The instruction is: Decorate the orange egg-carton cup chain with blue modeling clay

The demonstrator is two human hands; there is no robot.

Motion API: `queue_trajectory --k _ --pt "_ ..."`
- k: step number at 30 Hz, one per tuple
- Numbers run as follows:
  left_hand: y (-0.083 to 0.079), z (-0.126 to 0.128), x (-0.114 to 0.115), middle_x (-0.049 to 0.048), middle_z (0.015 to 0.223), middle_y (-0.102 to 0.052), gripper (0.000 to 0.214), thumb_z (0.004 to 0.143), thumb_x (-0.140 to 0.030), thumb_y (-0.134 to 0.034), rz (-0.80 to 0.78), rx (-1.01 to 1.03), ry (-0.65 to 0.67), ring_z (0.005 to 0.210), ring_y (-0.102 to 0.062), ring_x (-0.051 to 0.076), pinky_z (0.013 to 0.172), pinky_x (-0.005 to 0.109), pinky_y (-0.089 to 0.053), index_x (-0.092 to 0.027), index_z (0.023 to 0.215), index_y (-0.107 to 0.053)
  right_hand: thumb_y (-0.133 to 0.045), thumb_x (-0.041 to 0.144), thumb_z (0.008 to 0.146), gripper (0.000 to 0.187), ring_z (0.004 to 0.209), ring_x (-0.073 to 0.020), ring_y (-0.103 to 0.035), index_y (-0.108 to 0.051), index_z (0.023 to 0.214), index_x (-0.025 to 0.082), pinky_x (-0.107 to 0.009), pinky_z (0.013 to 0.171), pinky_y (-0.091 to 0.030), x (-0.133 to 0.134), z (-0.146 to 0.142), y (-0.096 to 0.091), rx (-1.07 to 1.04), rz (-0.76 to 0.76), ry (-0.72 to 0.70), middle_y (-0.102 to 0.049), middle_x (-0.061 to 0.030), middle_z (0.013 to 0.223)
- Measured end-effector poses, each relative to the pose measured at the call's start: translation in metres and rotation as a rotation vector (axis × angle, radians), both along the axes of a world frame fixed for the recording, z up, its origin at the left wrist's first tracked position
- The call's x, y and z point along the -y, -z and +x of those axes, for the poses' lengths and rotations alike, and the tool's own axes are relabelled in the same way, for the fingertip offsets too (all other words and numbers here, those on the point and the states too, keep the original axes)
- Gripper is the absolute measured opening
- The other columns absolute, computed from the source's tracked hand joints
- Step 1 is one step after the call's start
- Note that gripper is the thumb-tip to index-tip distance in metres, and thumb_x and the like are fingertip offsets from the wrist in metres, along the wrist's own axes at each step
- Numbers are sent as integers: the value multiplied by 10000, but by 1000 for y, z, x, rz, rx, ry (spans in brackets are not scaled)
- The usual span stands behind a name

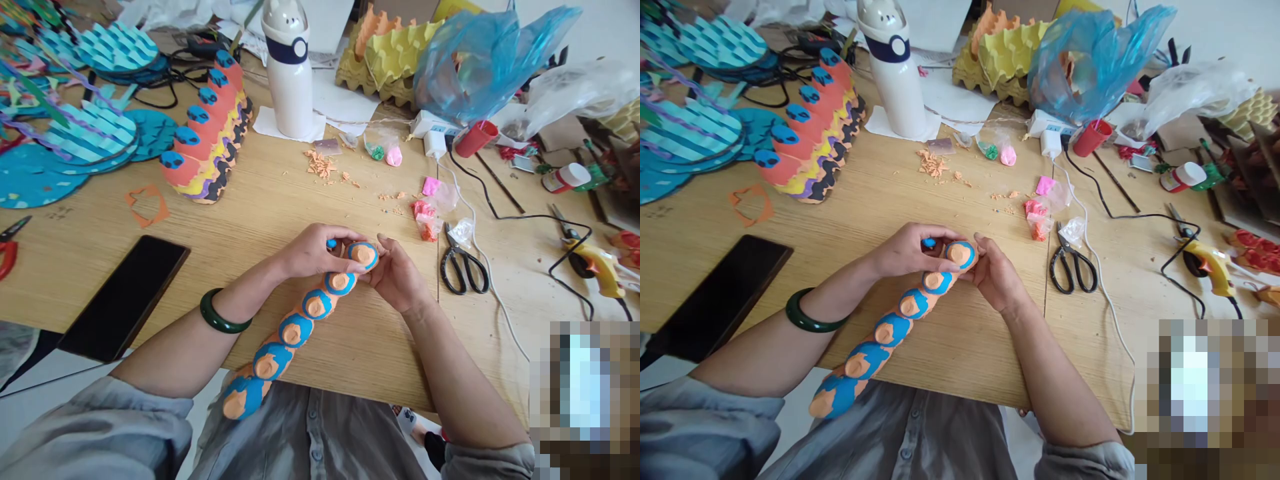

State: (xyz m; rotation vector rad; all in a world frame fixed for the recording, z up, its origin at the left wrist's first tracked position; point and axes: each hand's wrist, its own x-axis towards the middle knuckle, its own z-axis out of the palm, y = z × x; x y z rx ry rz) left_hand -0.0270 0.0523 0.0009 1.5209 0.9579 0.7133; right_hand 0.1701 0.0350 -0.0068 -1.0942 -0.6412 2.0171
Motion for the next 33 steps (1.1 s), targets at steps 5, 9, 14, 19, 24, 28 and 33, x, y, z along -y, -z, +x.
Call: queue_trajectory --k 5,9,14,19,24,28,33 --pt "5 0 -5 56 982 -770 637 648 -470 -938 -182 149 -153 844 -651 157 769 280 -532 -166 1193 -808 -848 478 748 255 781 -164 -700 -797 800 234 -277 730 -592 0 2 -4 -43 150 26 -794 -12 816" --pt "8 0 -5 44 912 -745 642 637 -480 -946 -263 192 -150 741 -614 128 646 247 -497 -188 1193 -814 -921 475 710 280 766 -167 -721 -823 838 245 -313 778 -620 3 2 -5 35 254 23 -801 -11 824" --pt "9 0 -5 -9 694 -655 572 669 -473 -927 -232 176 -84 550 -481 76 523 227 -405 -167 1142 -828 -942 500 698 304 717 -173 -734 -814 773 235 -362 808 -647 4 2 -3 64 286 14 -784 -6 755" --pt "14 -4 -9 38 836 -740 526 699 -488 -903 -226 205 -18 665 -597 119 620 254 -486 -176 1117 -836 -955 499 668 313 779 -205 -752 -809 764 239 -359 799 -658 2 4 -2 73 241 61 -802 -21 795" --pt "17 -5 -12 45 828 -753 515 731 -504 -872 -239 186 -48 652 -595 121 637 269 -497 -170 1121 -836 -943 492 676 321 837 -203 -752 -822 833 239 -341 823 -651 2 1 -5 29 235 75 -815 -28 860" --pt "15 -5 -11 49 859 -767 547 726 -517 -870 -197 175 -70 692 -621 137 672 285 -515 -172 1148 -830 -953 500 666 339 800 -198 -748 -788 788 230 -364 841 -642 5 -1 -7 81 268 53 -794 -18 798" --pt "12 -3 -11 52 843 -761 483 764 -543 -826 -151 109 -69 786 -666 175 727 297 -532 -167 1066 -843 -965 489 650 339 736 -180 -716 -764 716 224 -356 810 -629 4 0 -3 120 261 78 -761 -19 747"
